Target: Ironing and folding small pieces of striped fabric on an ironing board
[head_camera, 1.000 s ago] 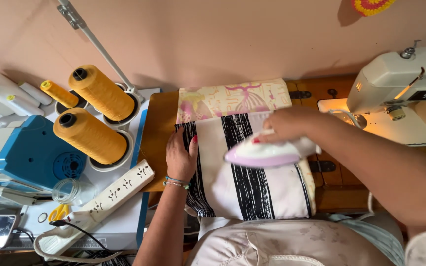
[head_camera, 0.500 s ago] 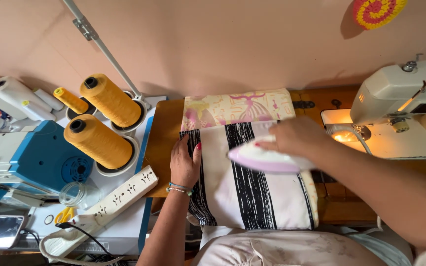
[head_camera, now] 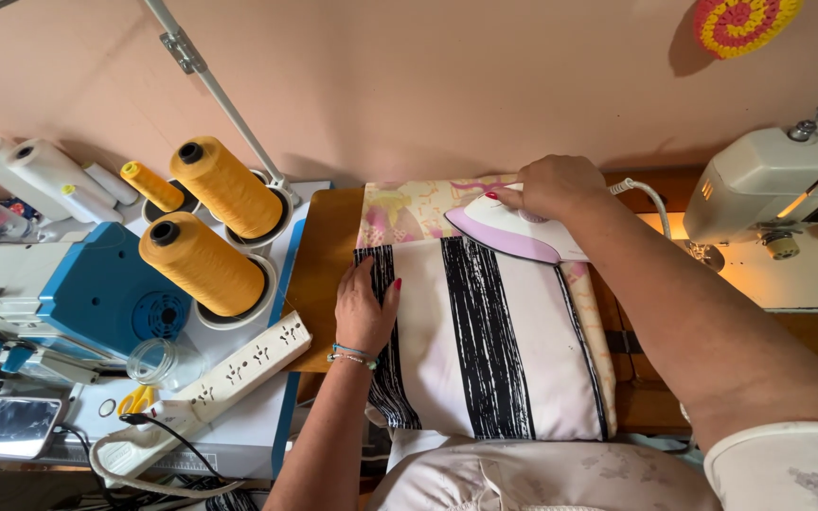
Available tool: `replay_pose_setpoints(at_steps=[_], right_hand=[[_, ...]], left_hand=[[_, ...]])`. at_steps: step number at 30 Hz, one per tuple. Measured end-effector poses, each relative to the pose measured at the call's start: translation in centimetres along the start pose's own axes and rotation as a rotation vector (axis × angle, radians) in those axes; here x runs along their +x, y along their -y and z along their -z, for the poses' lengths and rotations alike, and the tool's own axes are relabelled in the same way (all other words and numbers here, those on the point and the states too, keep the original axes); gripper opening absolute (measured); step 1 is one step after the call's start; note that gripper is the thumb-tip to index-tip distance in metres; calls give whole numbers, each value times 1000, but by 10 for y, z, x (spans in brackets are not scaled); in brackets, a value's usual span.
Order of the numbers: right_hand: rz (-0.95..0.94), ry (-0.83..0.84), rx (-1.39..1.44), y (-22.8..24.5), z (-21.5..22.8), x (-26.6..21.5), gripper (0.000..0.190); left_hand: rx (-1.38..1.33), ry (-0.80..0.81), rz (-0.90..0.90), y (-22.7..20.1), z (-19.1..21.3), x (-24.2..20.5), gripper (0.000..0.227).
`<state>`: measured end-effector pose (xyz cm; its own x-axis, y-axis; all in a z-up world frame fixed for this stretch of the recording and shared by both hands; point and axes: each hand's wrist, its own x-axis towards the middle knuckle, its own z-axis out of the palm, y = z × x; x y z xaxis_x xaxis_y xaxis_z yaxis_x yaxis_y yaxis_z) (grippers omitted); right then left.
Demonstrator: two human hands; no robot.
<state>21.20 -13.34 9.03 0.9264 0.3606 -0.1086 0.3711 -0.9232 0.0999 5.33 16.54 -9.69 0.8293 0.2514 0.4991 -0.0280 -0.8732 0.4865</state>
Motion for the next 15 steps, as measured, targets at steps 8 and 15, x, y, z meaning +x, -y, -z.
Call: replay_pose_setpoints(at_steps=[8,15], right_hand=[[2,-17,20,1,3,-3,78],[11,39,25,5,13,-8,77]], left_hand=[[-20,31,6,3,-2,1,73],[-23,42,16,0,1,0,70]])
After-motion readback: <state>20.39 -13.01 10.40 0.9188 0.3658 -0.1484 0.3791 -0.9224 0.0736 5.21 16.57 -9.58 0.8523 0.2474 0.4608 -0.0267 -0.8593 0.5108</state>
